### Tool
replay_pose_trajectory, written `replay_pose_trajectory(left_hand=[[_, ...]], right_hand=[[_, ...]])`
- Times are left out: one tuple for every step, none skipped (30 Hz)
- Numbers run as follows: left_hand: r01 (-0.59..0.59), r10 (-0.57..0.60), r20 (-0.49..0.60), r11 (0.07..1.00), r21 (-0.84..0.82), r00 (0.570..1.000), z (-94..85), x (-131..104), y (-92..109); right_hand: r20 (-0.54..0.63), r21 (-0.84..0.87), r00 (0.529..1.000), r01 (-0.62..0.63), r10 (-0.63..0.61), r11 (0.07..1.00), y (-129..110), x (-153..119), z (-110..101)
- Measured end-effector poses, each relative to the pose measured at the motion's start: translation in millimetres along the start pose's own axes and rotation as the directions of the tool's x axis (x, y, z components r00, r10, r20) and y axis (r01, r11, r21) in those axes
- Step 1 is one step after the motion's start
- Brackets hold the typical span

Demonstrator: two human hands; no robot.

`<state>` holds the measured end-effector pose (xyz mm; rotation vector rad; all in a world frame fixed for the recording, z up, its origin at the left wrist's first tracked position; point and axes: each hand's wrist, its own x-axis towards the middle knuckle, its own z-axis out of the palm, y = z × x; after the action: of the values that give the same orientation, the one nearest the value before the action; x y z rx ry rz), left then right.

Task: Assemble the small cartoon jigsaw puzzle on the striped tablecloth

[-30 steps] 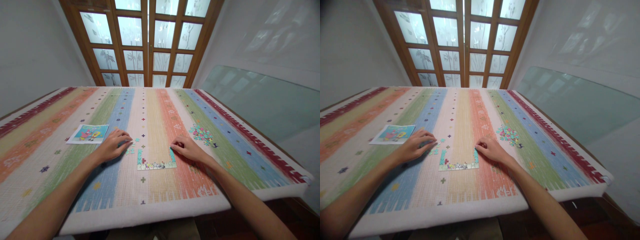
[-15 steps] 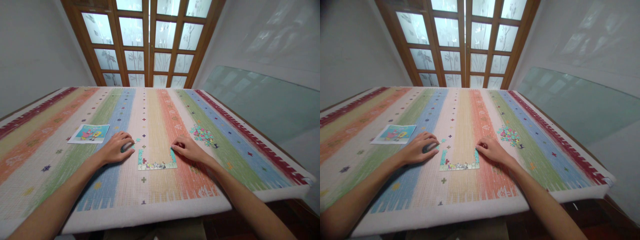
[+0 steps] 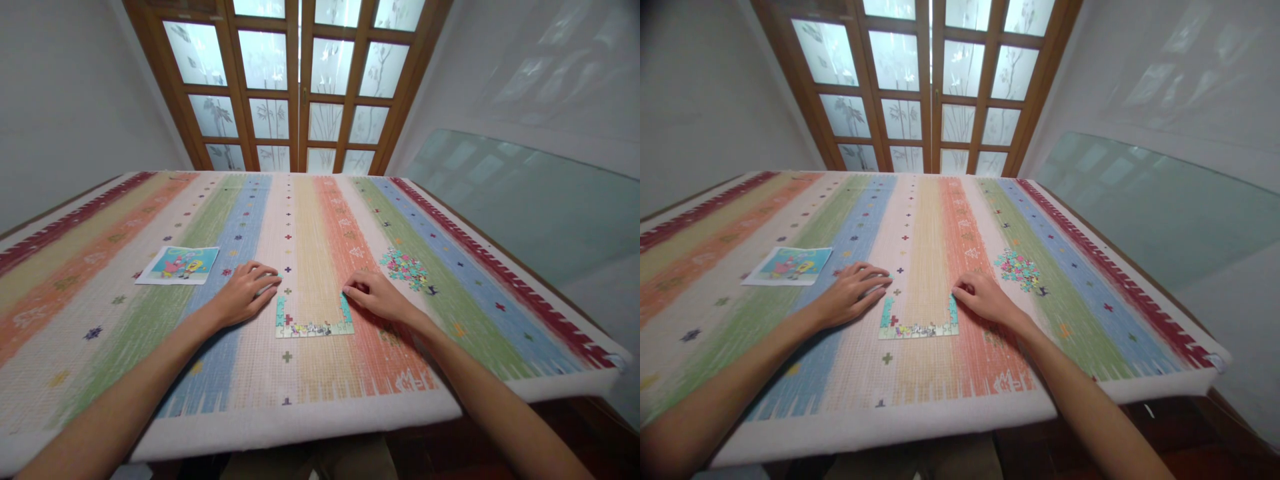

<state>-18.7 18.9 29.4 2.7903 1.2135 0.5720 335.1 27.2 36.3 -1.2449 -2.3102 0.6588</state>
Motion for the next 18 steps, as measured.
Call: replay_pose_trajectory(left_hand=[[-0.009, 0.009, -0.002, 1.000, -0.005, 1.000, 0.7, 1.4, 2.9], [-0.016, 0.016, -0.002, 1.000, -0.012, 1.000, 1.4, 2.9, 6.2], [-0.022, 0.022, 0.000, 1.000, -0.022, 1.000, 1.9, 4.2, 10.1], [-0.030, 0.030, 0.006, 0.999, -0.034, 1.000, 2.5, 5.5, 14.5], [-0.040, 0.041, 0.018, 0.998, -0.050, 0.999, 3.0, 6.6, 19.6], [-0.052, 0.054, 0.034, 0.996, -0.068, 0.998, 3.4, 7.6, 25.3], [-0.066, 0.071, 0.054, 0.994, -0.088, 0.996, 3.9, 8.3, 31.4], [-0.079, 0.088, 0.076, 0.991, -0.111, 0.993, 4.4, 8.7, 37.7], [-0.094, 0.107, 0.095, 0.987, -0.131, 0.990, 5.0, 8.9, 43.7], [-0.110, 0.125, 0.103, 0.983, -0.146, 0.987, 5.6, 8.9, 49.2], [-0.124, 0.141, 0.103, 0.980, -0.156, 0.985, 6.2, 8.8, 53.7], [-0.137, 0.154, 0.096, 0.977, -0.163, 0.983, 6.6, 8.6, 57.1], [-0.145, 0.160, 0.082, 0.975, -0.165, 0.984, 6.9, 8.5, 59.2], [-0.150, 0.162, 0.061, 0.975, -0.165, 0.985, 6.8, 8.5, 59.8], [-0.152, 0.160, 0.036, 0.975, -0.162, 0.987, 6.5, 8.4, 59.1], [-0.149, 0.152, 0.009, 0.976, -0.156, 0.988, 5.9, 8.4, 57.1], [-0.141, 0.141, -0.015, 0.979, -0.146, 0.990, 5.0, 8.4, 54.1], [-0.130, 0.126, -0.038, 0.982, -0.134, 0.991, 3.9, 8.2, 50.4]], right_hand=[[-0.005, 0.004, 1.000, -0.003, 0.003, 1.000, -0.3, 0.1, 0.3], [-0.011, 0.008, 1.000, -0.005, 0.005, 1.000, -0.7, 0.2, 0.7], [-0.019, 0.014, 1.000, -0.007, 0.007, 1.000, -1.4, 0.3, 1.1], [-0.032, 0.018, 0.999, -0.008, 0.008, 1.000, -2.4, 0.4, 1.7], [-0.046, 0.021, 0.999, -0.007, 0.008, 1.000, -3.6, 0.4, 2.4], [-0.063, 0.020, 0.998, -0.002, 0.003, 1.000, -5.0, 0.5, 3.2], [-0.076, 0.019, 0.997, 0.012, -0.010, 1.000, -6.6, 0.5, 4.1], [-0.083, 0.015, 0.996, 0.037, -0.036, 0.999, -8.5, 0.5, 5.1], [-0.082, 0.011, 0.994, 0.075, -0.074, 0.997, -10.6, 0.4, 6.2], [-0.077, 0.009, 0.989, 0.125, -0.124, 0.992, -13.0, 0.1, 7.4], [-0.064, 0.010, 0.981, 0.184, -0.183, 0.983, -15.6, -0.2, 8.9], [-0.044, 0.013, 0.969, 0.245, -0.244, 0.969, -18.3, -0.6, 10.7], [-0.015, 0.016, 0.953, 0.303, -0.303, 0.953, -21.0, -1.0, 12.8], [0.017, 0.017, 0.937, 0.350, -0.350, 0.937, -23.5, -1.5, 15.1], [0.053, 0.014, 0.922, 0.384, -0.384, 0.923, -25.7, -1.9, 17.6], [0.086, 0.008, 0.911, 0.405, -0.404, 0.914, -27.4, -2.2, 20.0], [0.110, 0.000, 0.906, 0.412, -0.410, 0.911, -28.4, -2.4, 22.2], [0.121, -0.009, 0.906, 0.410, -0.406, 0.912, -28.6, -2.4, 24.0]])
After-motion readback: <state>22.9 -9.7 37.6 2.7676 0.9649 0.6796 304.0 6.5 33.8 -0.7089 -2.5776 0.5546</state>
